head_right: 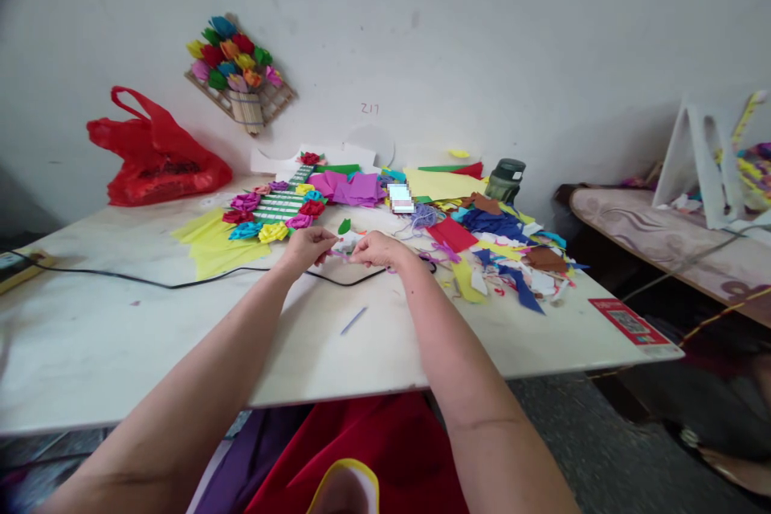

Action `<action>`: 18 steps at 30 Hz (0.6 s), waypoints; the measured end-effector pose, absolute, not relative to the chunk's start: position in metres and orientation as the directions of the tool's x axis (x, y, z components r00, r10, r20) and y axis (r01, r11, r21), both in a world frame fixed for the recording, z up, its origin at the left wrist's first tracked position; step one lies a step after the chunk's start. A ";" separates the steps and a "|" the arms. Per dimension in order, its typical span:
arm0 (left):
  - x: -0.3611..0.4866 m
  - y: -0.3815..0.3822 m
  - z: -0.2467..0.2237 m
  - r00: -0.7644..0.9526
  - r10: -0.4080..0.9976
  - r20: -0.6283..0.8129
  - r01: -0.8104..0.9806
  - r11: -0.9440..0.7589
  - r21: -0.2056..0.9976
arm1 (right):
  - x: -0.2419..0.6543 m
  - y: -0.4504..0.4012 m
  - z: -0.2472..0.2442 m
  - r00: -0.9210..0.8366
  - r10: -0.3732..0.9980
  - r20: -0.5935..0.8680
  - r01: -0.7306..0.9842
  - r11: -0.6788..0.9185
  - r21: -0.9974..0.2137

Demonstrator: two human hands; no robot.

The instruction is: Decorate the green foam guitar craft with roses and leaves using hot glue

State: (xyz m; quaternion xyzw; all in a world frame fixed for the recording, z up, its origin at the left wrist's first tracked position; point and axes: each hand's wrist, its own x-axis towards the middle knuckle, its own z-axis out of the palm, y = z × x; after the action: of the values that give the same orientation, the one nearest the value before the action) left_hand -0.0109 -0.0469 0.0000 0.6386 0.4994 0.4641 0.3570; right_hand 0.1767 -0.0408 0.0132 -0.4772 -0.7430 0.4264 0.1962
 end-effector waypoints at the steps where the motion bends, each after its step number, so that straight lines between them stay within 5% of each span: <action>1: -0.012 -0.048 0.001 0.068 0.971 0.230 0.286 -0.240 0.928 | 0.175 -0.040 0.012 -0.465 0.878 -0.112 0.552 0.188 -0.813; 11: -0.024 -0.051 0.007 -0.026 0.986 0.162 0.164 -0.156 0.974 | 0.169 -0.045 0.019 -0.484 0.856 -0.179 0.638 0.206 -0.742; 18: -0.026 -0.049 0.006 -0.043 0.989 0.145 0.118 -0.139 0.983 | 0.165 -0.053 0.040 -0.410 0.911 -0.042 0.880 0.383 -0.283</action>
State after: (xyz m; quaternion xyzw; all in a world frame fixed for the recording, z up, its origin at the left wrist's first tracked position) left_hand -0.0259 -0.0491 0.0056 0.5493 0.5035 0.5175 0.4208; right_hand 0.1646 -0.0532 0.0397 -0.5398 -0.8293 0.1312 0.0601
